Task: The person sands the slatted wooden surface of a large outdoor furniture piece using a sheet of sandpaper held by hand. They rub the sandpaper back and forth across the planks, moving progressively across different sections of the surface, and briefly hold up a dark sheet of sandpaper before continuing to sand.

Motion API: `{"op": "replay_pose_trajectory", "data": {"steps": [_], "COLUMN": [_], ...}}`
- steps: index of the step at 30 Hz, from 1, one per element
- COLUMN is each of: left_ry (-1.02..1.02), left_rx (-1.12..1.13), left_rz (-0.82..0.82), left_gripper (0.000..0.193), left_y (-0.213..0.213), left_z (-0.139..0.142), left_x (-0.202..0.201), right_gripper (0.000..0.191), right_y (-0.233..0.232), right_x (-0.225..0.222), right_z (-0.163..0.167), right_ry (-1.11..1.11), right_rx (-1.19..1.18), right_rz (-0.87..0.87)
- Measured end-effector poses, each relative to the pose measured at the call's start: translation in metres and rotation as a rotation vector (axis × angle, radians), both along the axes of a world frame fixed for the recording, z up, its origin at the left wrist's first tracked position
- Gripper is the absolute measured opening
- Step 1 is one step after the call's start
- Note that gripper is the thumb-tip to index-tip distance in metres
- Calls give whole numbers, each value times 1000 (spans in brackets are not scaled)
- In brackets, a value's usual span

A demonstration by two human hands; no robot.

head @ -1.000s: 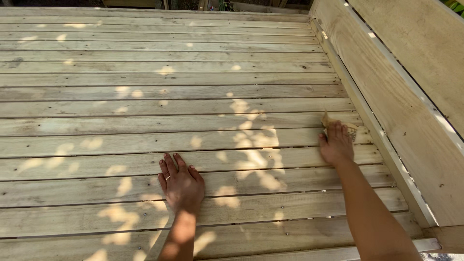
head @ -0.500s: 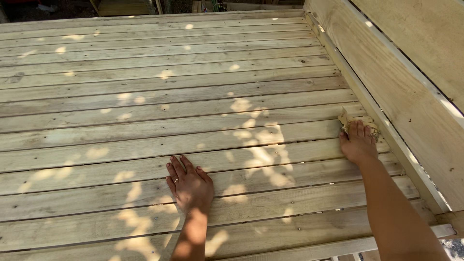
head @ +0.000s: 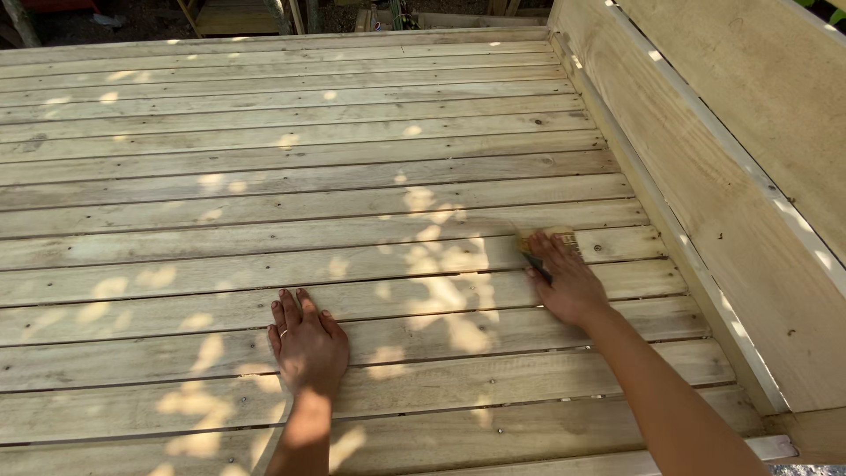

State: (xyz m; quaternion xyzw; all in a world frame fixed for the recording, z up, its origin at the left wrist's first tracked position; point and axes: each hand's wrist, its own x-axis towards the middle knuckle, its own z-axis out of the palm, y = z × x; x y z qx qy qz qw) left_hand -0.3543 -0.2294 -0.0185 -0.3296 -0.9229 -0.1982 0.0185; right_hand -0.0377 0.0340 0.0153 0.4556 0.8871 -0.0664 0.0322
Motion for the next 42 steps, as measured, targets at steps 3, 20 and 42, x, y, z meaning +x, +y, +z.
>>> {"op": "replay_pose_trajectory", "data": {"steps": [3, 20, 42], "left_ry": [65, -31, -127], "left_rx": [26, -364, -355], "left_rz": [7, -289, -234], "left_gripper": [60, 71, 65], "left_y": [1, 73, 89], "left_z": [-7, 22, 18], "left_x": [1, 101, 106], "right_gripper": [70, 73, 76], "right_y": [46, 42, -9], "right_x": [74, 74, 49], "right_z": [5, 7, 2], "right_ry": [8, -21, -63], "right_rx": [5, -85, 13], "right_rz": [-230, -165, -285]}}
